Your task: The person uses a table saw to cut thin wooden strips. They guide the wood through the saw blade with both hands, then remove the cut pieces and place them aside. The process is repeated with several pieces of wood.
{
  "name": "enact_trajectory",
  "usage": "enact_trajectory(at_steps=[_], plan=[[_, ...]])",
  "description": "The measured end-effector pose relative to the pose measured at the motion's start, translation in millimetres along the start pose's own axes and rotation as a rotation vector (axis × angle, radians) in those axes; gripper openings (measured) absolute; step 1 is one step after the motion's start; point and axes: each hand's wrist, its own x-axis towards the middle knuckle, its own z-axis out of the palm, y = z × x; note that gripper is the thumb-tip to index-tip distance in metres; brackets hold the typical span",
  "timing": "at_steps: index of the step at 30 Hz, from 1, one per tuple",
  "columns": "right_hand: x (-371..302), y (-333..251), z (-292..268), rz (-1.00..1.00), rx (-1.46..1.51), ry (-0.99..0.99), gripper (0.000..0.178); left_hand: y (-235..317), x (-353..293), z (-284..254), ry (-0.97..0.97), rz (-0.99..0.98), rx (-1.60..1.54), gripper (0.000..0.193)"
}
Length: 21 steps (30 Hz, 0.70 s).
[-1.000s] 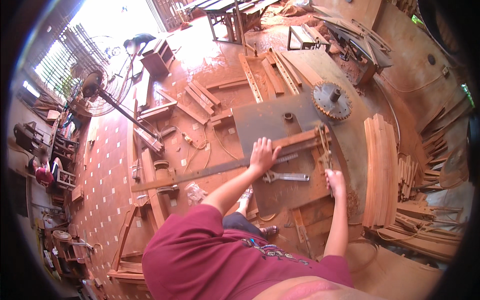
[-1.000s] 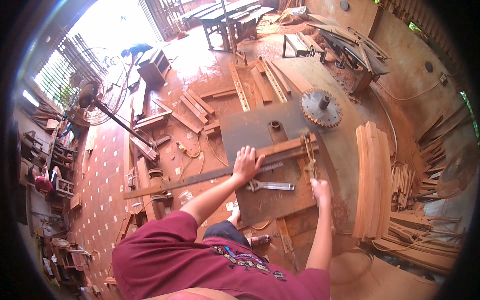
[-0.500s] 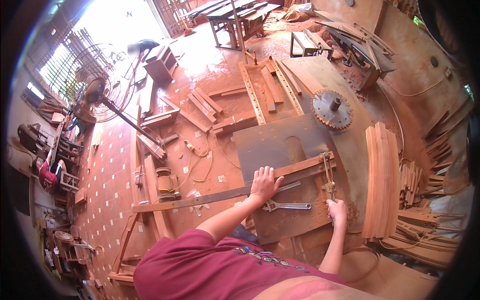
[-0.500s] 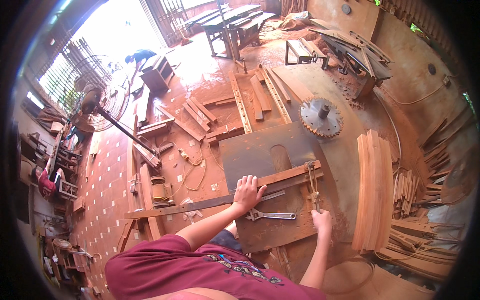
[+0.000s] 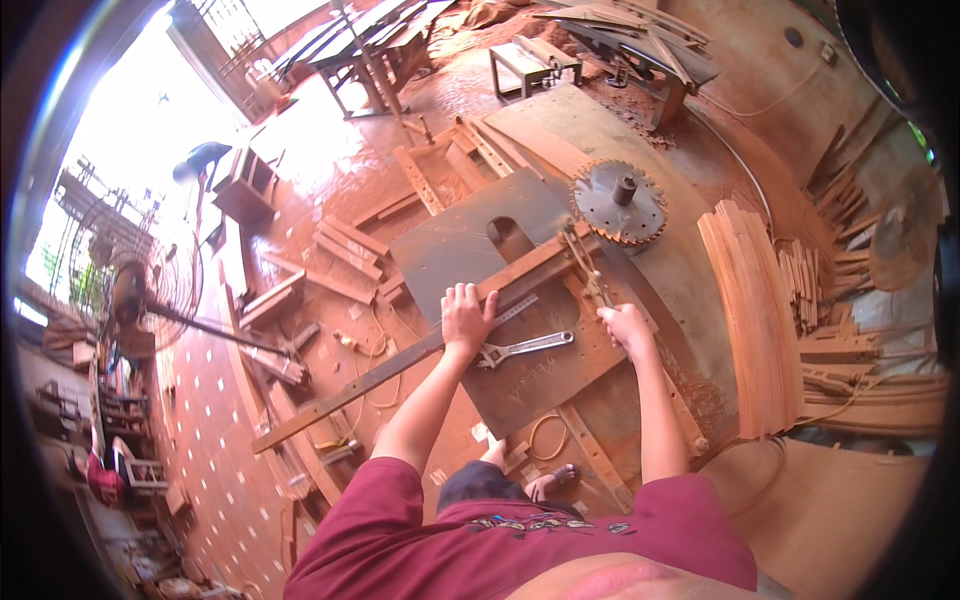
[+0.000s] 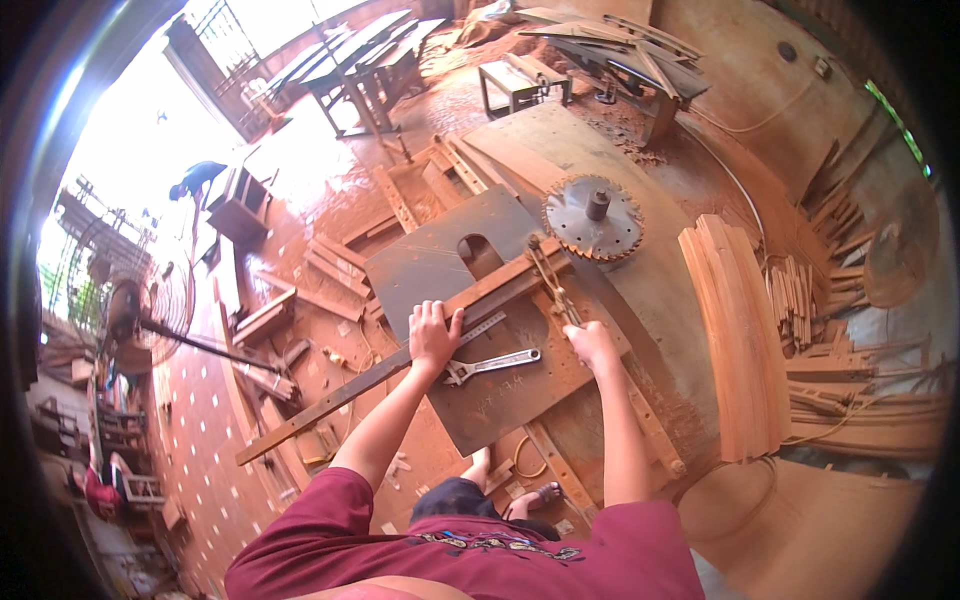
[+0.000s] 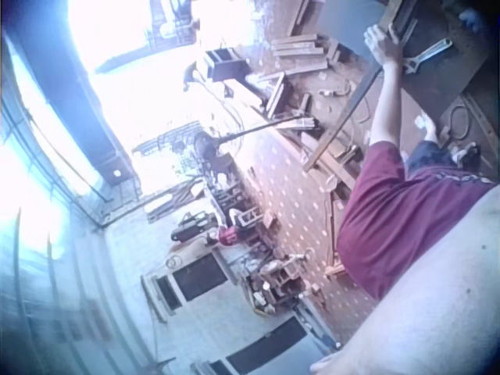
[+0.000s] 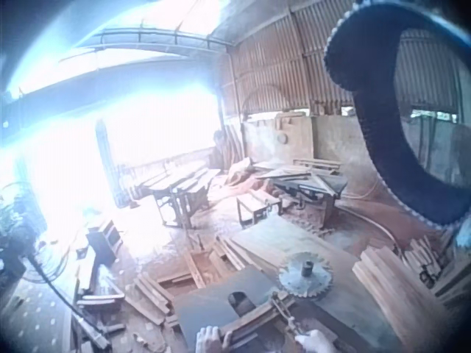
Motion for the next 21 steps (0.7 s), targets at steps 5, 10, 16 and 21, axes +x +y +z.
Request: enact_trajectory(at_steps=[5,10,16,21], plan=[[80.7,-24.2,30.1,-0.093,-0.006,0.025,0.037,-46.9,66.0,39.8,0.051,0.042,0.054,0.046],[132.8,-47.8,61.3,-0.093,-0.008,0.025,0.040,-88.4,107.7,73.8,0.040,0.037,0.084,0.047],[164.0,-55.8,69.3,-0.040,0.072,0.041,0.036,-102.4,126.5,101.6,0.041,0.039,0.088,0.046],[161.9,-56.9,68.2,0.003,0.184,0.029,0.034,-99.6,125.5,108.0,0.058,0.029,0.104,0.041]])
